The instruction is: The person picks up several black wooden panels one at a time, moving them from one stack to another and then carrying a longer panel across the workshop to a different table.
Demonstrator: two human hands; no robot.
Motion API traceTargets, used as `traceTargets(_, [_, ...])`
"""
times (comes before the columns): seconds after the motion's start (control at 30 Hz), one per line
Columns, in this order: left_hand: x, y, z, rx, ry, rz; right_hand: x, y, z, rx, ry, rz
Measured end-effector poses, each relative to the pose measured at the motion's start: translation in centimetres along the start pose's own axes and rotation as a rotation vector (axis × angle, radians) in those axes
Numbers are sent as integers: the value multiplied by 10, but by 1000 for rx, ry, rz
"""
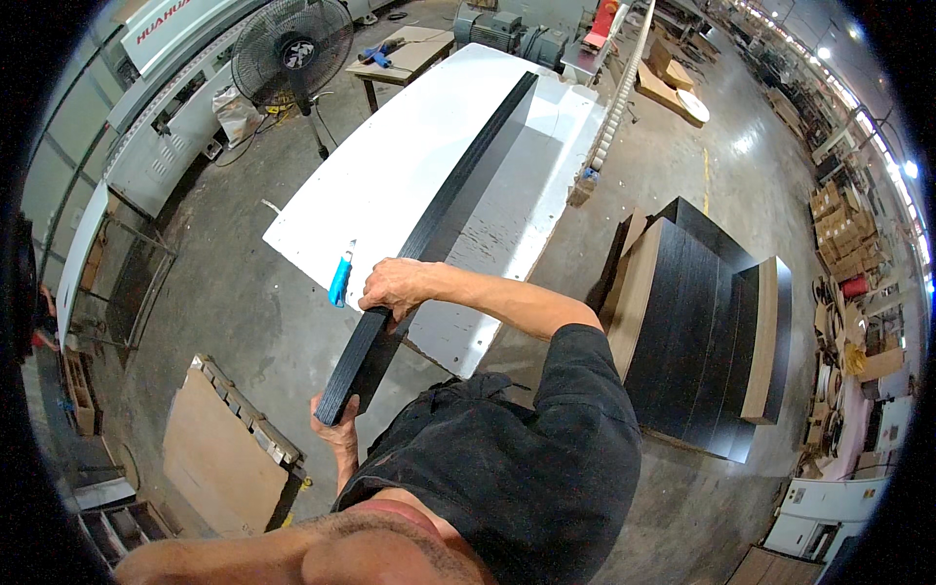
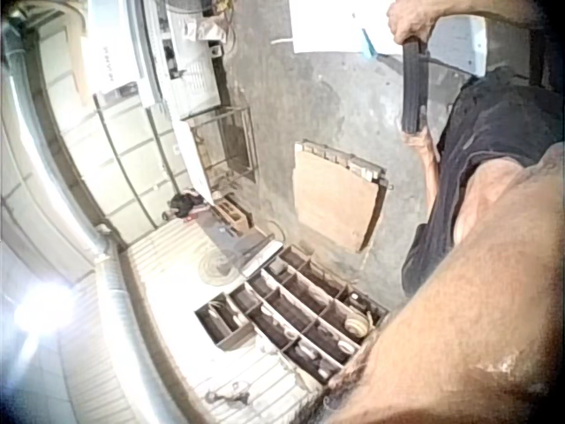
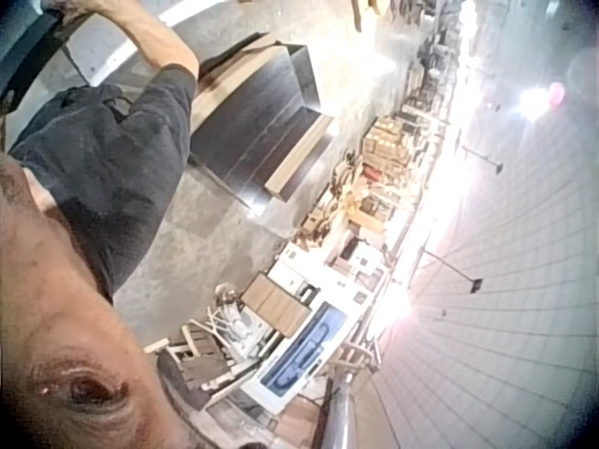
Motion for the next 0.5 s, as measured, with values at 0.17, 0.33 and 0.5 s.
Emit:
traceTargets(0.17, [0, -9, 1, -8, -7, 10, -1, 1, 2, 16, -21, 13])
traceTargets(0.33, [1, -14, 1, -13, 8, 25, -2, -2, 1, 10, -5, 0])
traceTargets(0.5, [-1, -8, 2, 3, 29, 90, 1, -4, -3, 25, 16, 15])
Point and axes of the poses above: each hand's wrist, its own x-axis towards the middle knuckle, its own z-axis out of the back of the hand, y = z × x, the point moved 8 cm from there along x, towards the middle knuckle, and after that the axes turned 8 degrees about x, right-handed, at the moved point
